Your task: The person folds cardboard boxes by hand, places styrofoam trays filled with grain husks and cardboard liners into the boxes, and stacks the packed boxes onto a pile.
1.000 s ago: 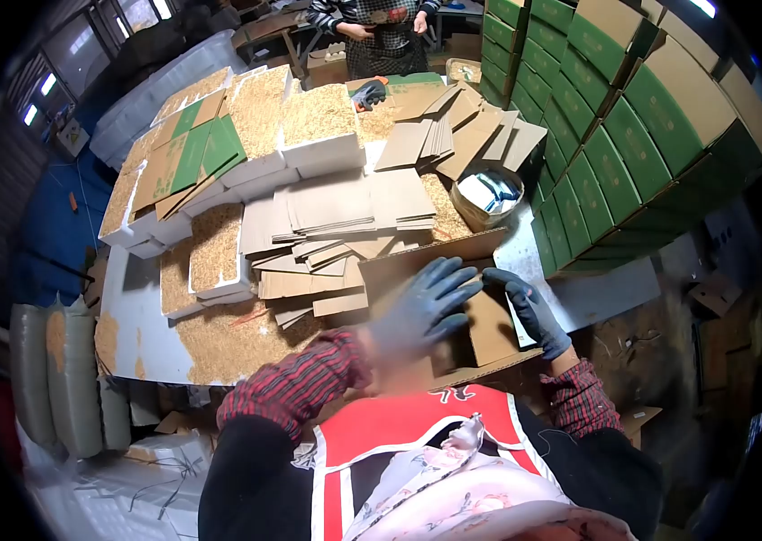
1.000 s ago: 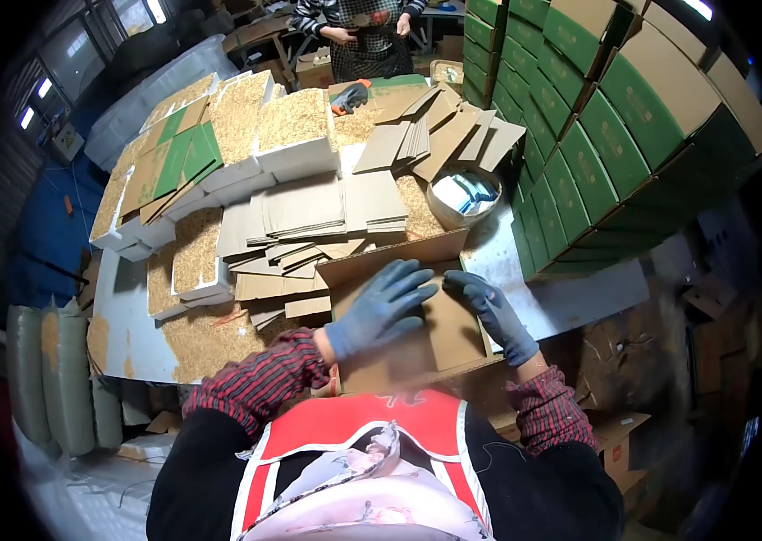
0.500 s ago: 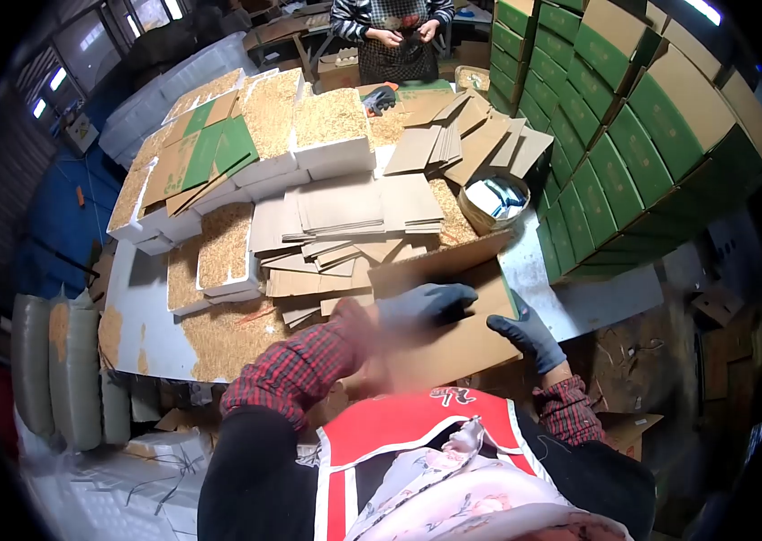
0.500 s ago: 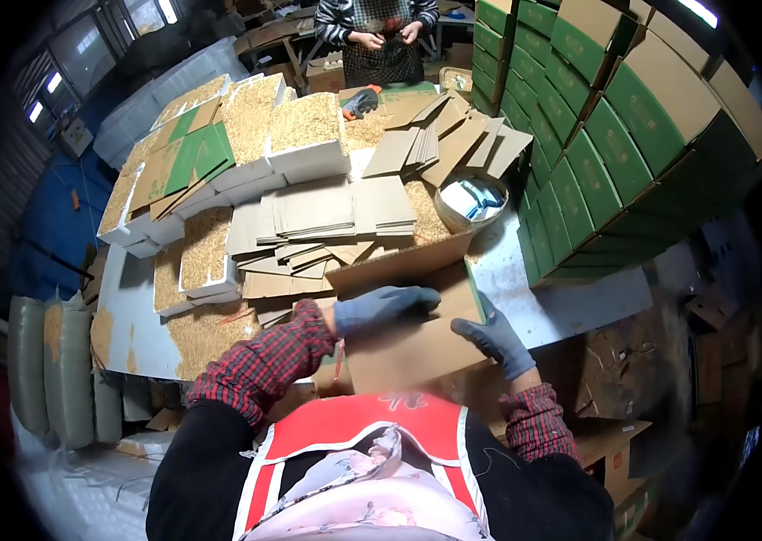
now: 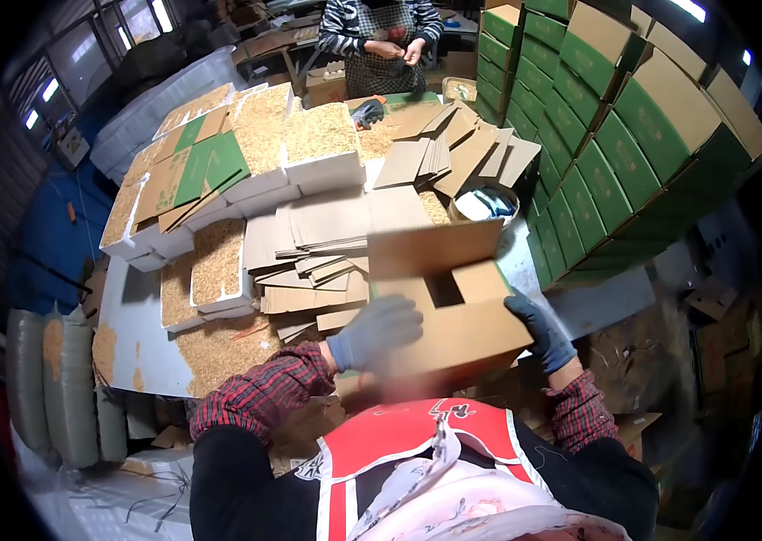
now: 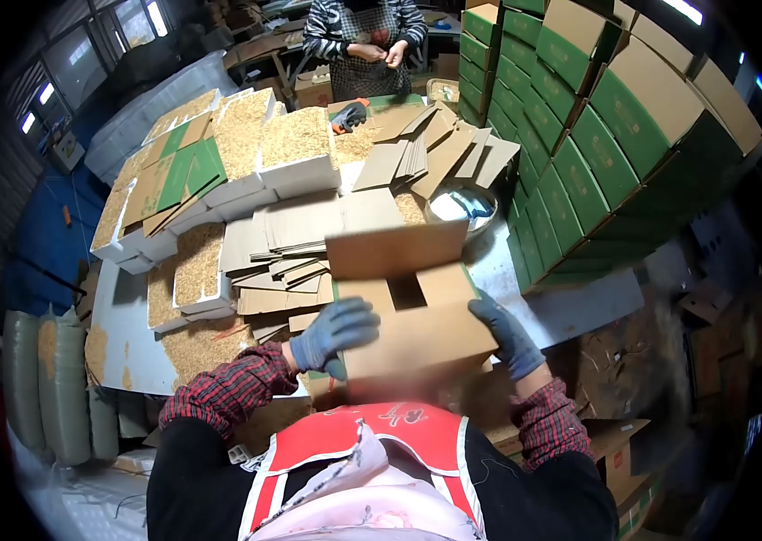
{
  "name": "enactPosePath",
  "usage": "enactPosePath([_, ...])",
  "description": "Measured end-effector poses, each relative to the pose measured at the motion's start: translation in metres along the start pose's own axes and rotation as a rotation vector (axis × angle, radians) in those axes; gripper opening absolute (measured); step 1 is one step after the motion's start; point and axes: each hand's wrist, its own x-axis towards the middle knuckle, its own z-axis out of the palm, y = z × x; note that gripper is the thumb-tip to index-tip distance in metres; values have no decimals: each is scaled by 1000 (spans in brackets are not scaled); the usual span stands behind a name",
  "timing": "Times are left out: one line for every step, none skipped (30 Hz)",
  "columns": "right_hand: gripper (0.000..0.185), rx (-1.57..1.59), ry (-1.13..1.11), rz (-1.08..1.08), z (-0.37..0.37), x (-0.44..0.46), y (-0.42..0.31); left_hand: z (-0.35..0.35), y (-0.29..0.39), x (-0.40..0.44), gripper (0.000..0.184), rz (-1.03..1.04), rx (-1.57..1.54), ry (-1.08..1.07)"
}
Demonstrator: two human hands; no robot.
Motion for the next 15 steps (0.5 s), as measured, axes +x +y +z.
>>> enactPosePath([60,53,-26,-29,2,0,-8,1,-12,-1,70,-66,-44,108])
enactPosePath([70,175,-67,-55,-1,2,-14,-17,-13,18,60,-119,-62,268])
enactPosePath([78,279,-172,-99,-1,-1,-23,-26,-23,23,56,-284,-108,379])
enactPosePath([86,386,-283,-131,-1,-4,-32,-34,-31,27,59,-525,-299,526])
enactPosePath([92,287,-351,-227,20,-22,-52,-54,-30,24,58,-525,-873,587])
enactPosePath([99,194,-411,-330,42,-40,-72,-67,-21,40,62,-637,-1339,739])
enactPosePath([89,15,-522,-480,47,-41,-76,-74,-14,51,67,-730,-1811,882])
enactPosePath([84,-439,-290,-462,38,-37,-66,-68,-11,43,65,-778,-1679,893])
enactPosePath([83,-393,-254,-362,39,-32,-54,-53,-8,24,64,-824,-1546,901])
enactPosePath([83,-342,-213,-262,40,-27,-42,-11,-38,-25,61,-821,-1765,934])
enactPosePath([84,-288,-167,-167,41,-23,-30,31,-67,-74,57,-828,-1981,975])
enactPosePath([86,-450,-64,-95,49,-7,-14,72,-64,-108,53,-966,-2001,1034])
enactPosePath([88,-615,32,-21,50,16,11,112,-61,-142,50,-1107,-2015,1101])
enactPosePath([89,-748,38,-48,39,44,47,151,-56,-175,47,-1245,-2021,1173])
enactPosePath([91,-879,27,-77,30,67,77,178,-47,-205,46,-1399,-1931,1206])
